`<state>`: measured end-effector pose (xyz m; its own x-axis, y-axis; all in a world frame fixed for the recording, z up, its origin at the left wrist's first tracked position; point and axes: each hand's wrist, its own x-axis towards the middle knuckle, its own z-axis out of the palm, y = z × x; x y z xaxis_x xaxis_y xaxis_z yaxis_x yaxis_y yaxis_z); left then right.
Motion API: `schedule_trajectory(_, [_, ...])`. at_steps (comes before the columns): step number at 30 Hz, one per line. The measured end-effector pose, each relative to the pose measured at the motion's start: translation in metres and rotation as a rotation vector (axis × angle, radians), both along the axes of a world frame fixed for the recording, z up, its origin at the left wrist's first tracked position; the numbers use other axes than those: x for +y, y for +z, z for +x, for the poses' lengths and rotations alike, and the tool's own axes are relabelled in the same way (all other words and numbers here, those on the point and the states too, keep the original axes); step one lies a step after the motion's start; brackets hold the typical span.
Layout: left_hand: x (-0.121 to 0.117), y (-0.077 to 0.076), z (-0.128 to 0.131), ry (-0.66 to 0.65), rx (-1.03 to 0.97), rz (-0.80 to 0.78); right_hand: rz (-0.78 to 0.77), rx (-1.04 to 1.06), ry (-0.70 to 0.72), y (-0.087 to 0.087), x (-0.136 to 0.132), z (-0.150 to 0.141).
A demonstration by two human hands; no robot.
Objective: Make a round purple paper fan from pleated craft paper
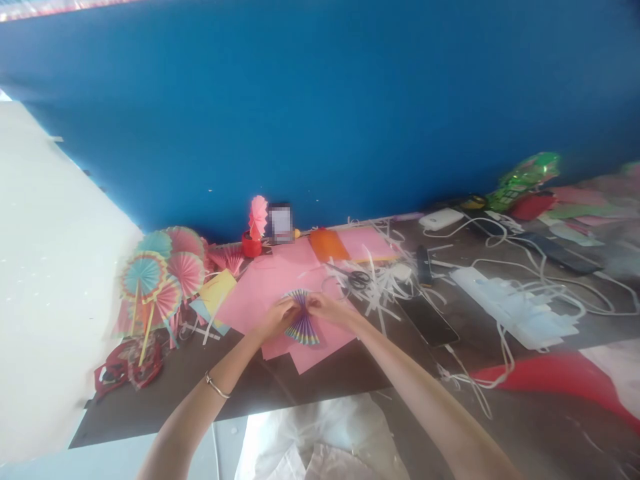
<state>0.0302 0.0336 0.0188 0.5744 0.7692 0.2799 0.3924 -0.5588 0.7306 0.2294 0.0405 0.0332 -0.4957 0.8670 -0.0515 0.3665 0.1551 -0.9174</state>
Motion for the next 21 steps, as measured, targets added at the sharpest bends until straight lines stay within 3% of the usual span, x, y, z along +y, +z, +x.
schedule_trajectory(6, [-0.007, 0.001, 0.002, 0.105, -0.034, -0.052, 0.175, -0.242, 0.062, 0.005, 0.0, 0.005])
schedule_trajectory(15, [-0.01, -0.007, 0.004, 0.158, -0.038, -0.051, 0.284, -0.574, 0.099, 0.007, 0.002, 0.007])
schedule_trajectory(21, [-0.01, -0.004, 0.006, 0.197, -0.007, -0.089, 0.357, -0.515, 0.079, 0.014, -0.001, 0.006])
